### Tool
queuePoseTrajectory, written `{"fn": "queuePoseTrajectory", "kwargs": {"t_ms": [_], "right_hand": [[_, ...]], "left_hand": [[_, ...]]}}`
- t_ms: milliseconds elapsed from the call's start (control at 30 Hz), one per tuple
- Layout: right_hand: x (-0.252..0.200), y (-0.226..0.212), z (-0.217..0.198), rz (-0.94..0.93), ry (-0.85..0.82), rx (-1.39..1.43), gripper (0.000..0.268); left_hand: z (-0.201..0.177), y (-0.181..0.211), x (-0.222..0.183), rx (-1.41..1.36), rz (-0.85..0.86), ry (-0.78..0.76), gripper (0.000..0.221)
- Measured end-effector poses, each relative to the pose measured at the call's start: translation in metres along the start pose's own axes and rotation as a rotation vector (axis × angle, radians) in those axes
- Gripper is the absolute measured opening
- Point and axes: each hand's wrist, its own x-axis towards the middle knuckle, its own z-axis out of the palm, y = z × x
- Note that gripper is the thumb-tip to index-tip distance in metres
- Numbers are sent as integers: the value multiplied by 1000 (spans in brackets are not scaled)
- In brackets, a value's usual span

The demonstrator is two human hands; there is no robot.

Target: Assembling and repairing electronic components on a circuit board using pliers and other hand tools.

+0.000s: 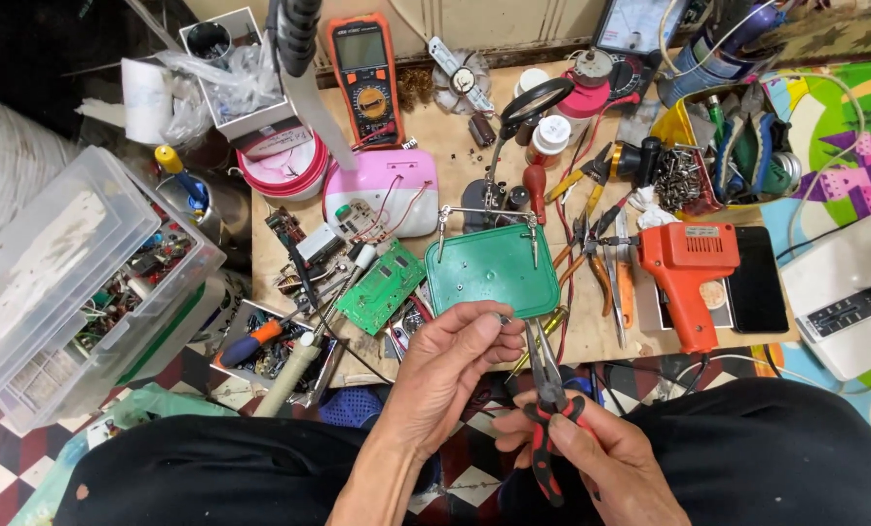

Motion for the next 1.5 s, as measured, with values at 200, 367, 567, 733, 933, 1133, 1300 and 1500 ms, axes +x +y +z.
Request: {"fn": "queuePoseTrajectory", "kwargs": {"t_ms": [200, 367, 567, 733, 933, 1133, 1300, 1500], "right_hand": [[-3, -3, -2, -27, -105, -50, 45], [-2, -6, 6, 72, 34, -45, 45], [-1, -4, 6, 68, 42, -38, 44], [-2, -4, 8, 109, 58, 1, 45], [-2, 0, 9, 27, -39, 26, 46], [-2, 15, 1, 113, 111, 109, 39], [-1, 34, -19, 80, 70, 108, 36], [-1, 17, -9, 12, 152, -53, 48]], "left_hand": [[1, 2, -6, -53, -6, -110, 25], [2, -1, -9, -102, -36, -158, 26], [4, -7, -9, -174, -85, -134, 29], [0, -12, -6, -198, -116, -119, 30], [4, -14, -5, -212, -121, -121, 27], [9, -20, -6, -283, -191, -104, 25], [20, -18, -6, -243, -192, -65, 27], [23, -16, -5, -304, -158, -58, 28]]}}
